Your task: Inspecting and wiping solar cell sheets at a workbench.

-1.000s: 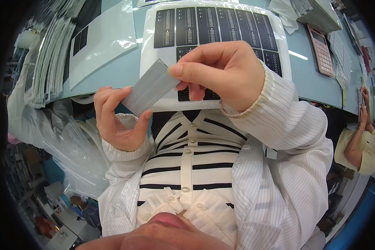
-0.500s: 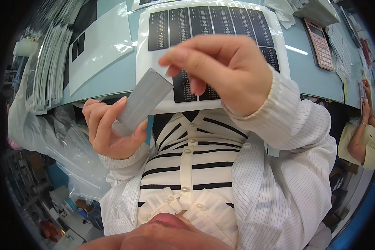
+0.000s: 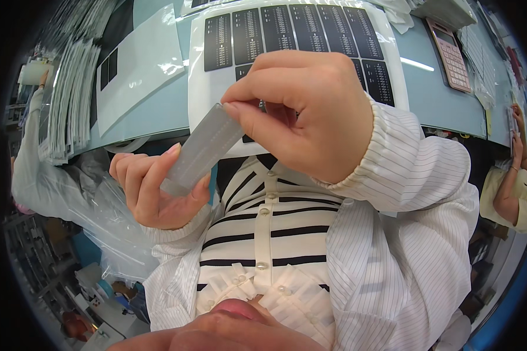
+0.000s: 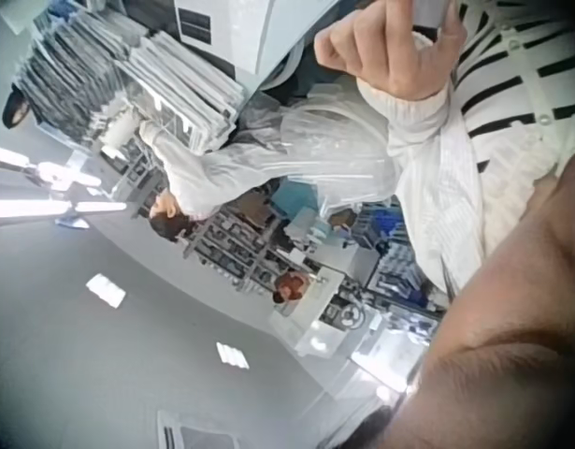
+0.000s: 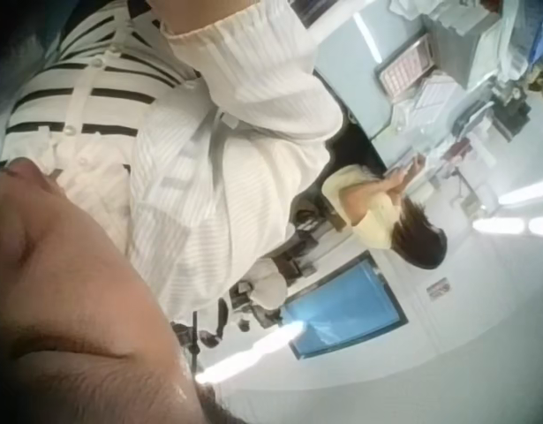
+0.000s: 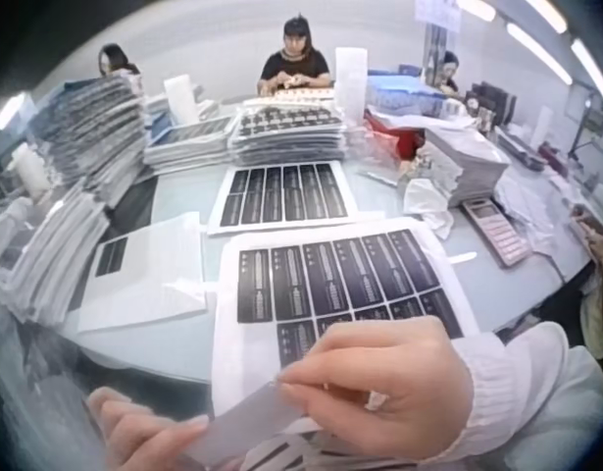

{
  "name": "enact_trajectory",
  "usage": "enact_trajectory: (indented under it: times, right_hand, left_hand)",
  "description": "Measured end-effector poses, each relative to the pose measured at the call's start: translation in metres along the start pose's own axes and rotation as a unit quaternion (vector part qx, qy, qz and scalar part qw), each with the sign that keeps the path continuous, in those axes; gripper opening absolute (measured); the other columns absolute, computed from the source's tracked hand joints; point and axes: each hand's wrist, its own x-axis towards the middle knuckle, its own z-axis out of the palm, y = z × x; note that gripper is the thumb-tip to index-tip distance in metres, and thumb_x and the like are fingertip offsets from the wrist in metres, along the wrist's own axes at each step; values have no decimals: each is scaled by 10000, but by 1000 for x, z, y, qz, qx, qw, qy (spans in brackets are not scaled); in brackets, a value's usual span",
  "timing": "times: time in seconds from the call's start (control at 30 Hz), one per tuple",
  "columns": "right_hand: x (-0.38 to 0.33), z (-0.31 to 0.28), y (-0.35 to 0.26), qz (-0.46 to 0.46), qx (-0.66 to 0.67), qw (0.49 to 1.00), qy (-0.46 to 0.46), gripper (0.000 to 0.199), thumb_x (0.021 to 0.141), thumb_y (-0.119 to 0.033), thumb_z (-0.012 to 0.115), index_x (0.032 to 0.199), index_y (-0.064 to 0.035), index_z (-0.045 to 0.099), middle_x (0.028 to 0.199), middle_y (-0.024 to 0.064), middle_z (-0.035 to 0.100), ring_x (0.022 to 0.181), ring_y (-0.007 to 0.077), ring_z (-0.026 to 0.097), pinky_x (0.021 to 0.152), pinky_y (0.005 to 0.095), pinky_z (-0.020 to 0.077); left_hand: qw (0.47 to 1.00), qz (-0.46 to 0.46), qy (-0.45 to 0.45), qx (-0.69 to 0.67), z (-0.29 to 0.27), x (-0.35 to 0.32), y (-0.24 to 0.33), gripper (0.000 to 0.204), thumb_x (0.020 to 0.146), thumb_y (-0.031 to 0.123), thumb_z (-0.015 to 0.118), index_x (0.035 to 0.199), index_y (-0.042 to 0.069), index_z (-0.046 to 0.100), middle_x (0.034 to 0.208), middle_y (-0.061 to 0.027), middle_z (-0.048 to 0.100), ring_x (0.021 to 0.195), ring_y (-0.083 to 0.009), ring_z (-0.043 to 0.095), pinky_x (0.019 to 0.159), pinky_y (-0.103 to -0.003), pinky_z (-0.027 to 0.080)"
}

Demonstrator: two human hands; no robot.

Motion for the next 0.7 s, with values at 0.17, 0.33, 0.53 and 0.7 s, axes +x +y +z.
enact_trajectory:
  times: [0.17,0.33,0.53,0.7]
  right_hand:
    - [-1,0,-2,-16,-25,1000,6,127,804,48,640,922,35,686,765,87,641,606,112,609,524,211,474]
    - [0,3,-3,-75,-135,988,16,122,742,56,669,864,46,662,742,97,614,575,158,600,487,252,486]
    - [3,9,-5,-205,-278,938,-40,255,550,-6,680,784,61,604,708,102,536,581,207,579,470,290,478]
    - [21,-10,-14,-253,-335,907,18,254,582,7,668,824,64,617,744,112,561,582,204,573,483,275,467]
  left_hand:
    - [1000,-1,-9,3,-1,2,4,367,649,339,811,956,150,738,737,90,510,740,-123,453,816,-340,333]
    - [998,10,-57,32,-8,9,8,366,635,304,808,954,137,742,693,90,521,693,-115,468,821,-335,325]
    - [993,57,-96,32,-20,22,7,434,529,234,797,932,85,735,684,22,528,614,-165,446,725,-336,319]
    - [991,35,-131,-9,-31,26,7,407,536,238,795,914,96,742,643,39,554,600,-142,465,745,-335,335]
